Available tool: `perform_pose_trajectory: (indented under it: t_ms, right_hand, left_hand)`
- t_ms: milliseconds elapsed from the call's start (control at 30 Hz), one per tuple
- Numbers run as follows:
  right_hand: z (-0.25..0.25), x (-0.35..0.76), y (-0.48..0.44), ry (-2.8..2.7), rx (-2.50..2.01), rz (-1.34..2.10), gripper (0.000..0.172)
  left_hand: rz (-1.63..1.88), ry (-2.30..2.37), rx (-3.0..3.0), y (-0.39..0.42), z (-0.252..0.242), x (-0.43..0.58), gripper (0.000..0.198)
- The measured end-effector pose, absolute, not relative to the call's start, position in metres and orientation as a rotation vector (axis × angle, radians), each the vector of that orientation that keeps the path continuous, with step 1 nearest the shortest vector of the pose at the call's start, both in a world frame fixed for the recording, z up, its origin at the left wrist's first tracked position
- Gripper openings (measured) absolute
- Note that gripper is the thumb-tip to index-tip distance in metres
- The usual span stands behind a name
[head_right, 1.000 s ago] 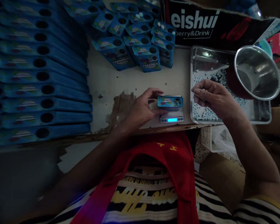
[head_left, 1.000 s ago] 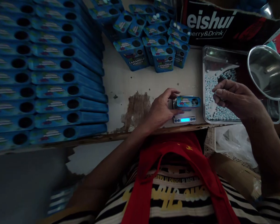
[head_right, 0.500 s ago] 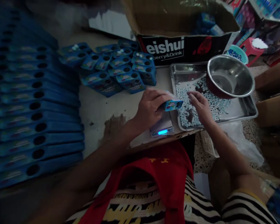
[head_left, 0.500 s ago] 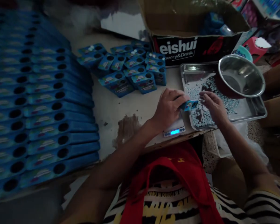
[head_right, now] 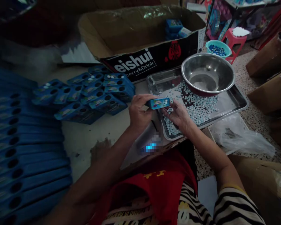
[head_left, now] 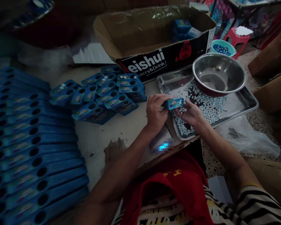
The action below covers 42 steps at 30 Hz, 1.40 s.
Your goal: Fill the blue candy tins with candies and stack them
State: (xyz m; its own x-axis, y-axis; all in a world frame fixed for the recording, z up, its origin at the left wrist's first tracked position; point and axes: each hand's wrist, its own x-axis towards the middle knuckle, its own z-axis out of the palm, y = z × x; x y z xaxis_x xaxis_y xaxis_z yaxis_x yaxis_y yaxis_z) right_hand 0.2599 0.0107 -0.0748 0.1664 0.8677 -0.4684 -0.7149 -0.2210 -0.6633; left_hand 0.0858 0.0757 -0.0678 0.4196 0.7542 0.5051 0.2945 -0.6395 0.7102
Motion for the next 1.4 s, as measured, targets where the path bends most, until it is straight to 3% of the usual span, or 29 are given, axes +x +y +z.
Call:
perform_pose_trajectory:
  t_ms: [67, 133, 300, 433, 567, 733, 933, 1167, 1400]
  right_hand:
    - [-0.066, 0.259, 0.006, -0.030, -1.012, 1.458, 0.014]
    - [-0.056, 0.260, -0.001, 0.040, -1.020, 1.475, 0.011]
    - [-0.044, 0.273, -0.019, -0.027, -1.139, 1.541, 0.030]
    - [-0.046, 0.280, -0.025, -0.314, -1.312, 1.556, 0.019]
    - [-0.033, 0.270, -0.026, -0.597, -1.387, 1.607, 0.037]
    - [0.001, 0.246, -0.018, -0.642, -1.376, 1.638, 0.014]
    - [0.027, 0.234, -0.005, -0.859, -1.470, 1.545, 0.011]
    - [0.045, 0.218, -0.004, -1.176, -1.516, 1.510, 0.034]
    - [0.055, 0.212, -0.007, -1.305, -1.545, 1.471, 0.029]
  left_hand:
    - [1.138, 0.975, 1.950, 0.072, -0.072, 0.080, 0.031]
    - [1.155, 1.027, 1.714, 0.066, -0.077, 0.067, 0.044]
    - [1.167, 1.092, 1.298, 0.031, -0.092, 0.018, 0.057]
    - [1.078, 1.143, 1.249, 0.000, -0.101, -0.005, 0.055]
    - [1.058, 1.124, 1.295, -0.010, -0.107, -0.007, 0.059]
    - [1.142, 1.100, 1.471, -0.012, -0.099, -0.029, 0.071]
    - [1.139, 1.214, 1.541, -0.029, -0.082, -0.087, 0.062]
    - [1.180, 1.238, 1.443, -0.036, -0.074, -0.104, 0.054]
    - [1.144, 1.229, 1.517, -0.035, -0.061, -0.094, 0.035]
